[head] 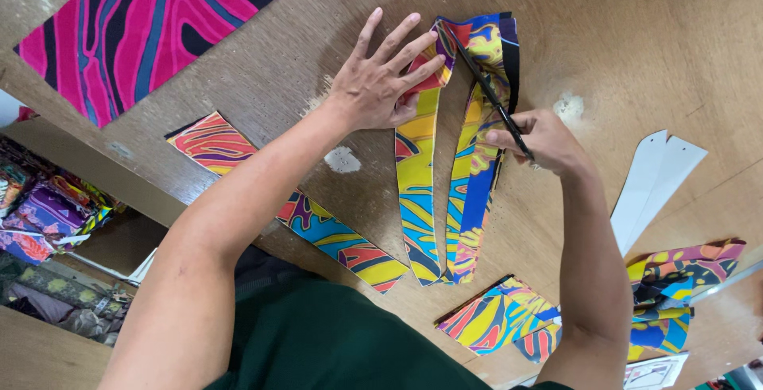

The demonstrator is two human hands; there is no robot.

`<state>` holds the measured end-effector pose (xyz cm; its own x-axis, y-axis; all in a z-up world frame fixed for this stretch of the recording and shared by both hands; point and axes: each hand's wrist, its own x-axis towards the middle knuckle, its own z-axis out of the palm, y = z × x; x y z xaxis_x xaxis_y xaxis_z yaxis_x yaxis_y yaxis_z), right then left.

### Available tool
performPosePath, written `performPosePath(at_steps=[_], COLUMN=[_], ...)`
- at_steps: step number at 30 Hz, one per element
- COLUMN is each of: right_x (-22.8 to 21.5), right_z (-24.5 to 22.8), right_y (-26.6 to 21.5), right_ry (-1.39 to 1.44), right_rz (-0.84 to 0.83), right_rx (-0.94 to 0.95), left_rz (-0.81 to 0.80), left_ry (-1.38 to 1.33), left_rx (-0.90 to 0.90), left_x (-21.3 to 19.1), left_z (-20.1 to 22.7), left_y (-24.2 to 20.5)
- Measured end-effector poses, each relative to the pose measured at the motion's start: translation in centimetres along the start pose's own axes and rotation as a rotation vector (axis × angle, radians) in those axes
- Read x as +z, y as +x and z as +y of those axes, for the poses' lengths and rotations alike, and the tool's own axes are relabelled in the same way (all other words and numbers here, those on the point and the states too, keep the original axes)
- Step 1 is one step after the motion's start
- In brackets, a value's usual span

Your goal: The person uses shears to cut colorful patterned fabric into strips and smaller pieces on a wooden table. They fold and align the fabric pieces, then continue cutting along marked lines. The cut pieces are stacked on the table.

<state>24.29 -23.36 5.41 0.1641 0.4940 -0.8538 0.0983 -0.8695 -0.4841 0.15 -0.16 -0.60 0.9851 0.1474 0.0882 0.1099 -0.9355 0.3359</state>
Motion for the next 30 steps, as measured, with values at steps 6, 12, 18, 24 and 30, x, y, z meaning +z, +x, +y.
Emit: performPosePath(at_steps=[6,12,18,24,30], right_x=[-1.0,-2.6,-3.5,-4.1,-2.2], right_z=[-0.9,-1.5,-2.7,-2.3,3.2], right_y=[0.2,0.3,1.4,1.8,-1.7], right_ry=[-0.146,-0.18,-0.161,-0.267,-0.143], right_rz=[0.006,0.002,-0.075,-0.059,0.036], right_rx=[-0.002,-0.016,-0.059,-0.01,-0.093], left_rz=[0.038,0.034,0.037,0.019,0.042], left_ry=[0.001,-0.018,0.0,-0.016,-0.194], left_rx=[0.019,0.008,0.021,0.019,-0.058], left_x=[0.3,0.0,0.0,0.0,-0.2], left_z=[-0.2,-0.2,-0.3,-0.4,-0.9], left_y=[-0.1,-0.1,-0.1,0.0,0.0])
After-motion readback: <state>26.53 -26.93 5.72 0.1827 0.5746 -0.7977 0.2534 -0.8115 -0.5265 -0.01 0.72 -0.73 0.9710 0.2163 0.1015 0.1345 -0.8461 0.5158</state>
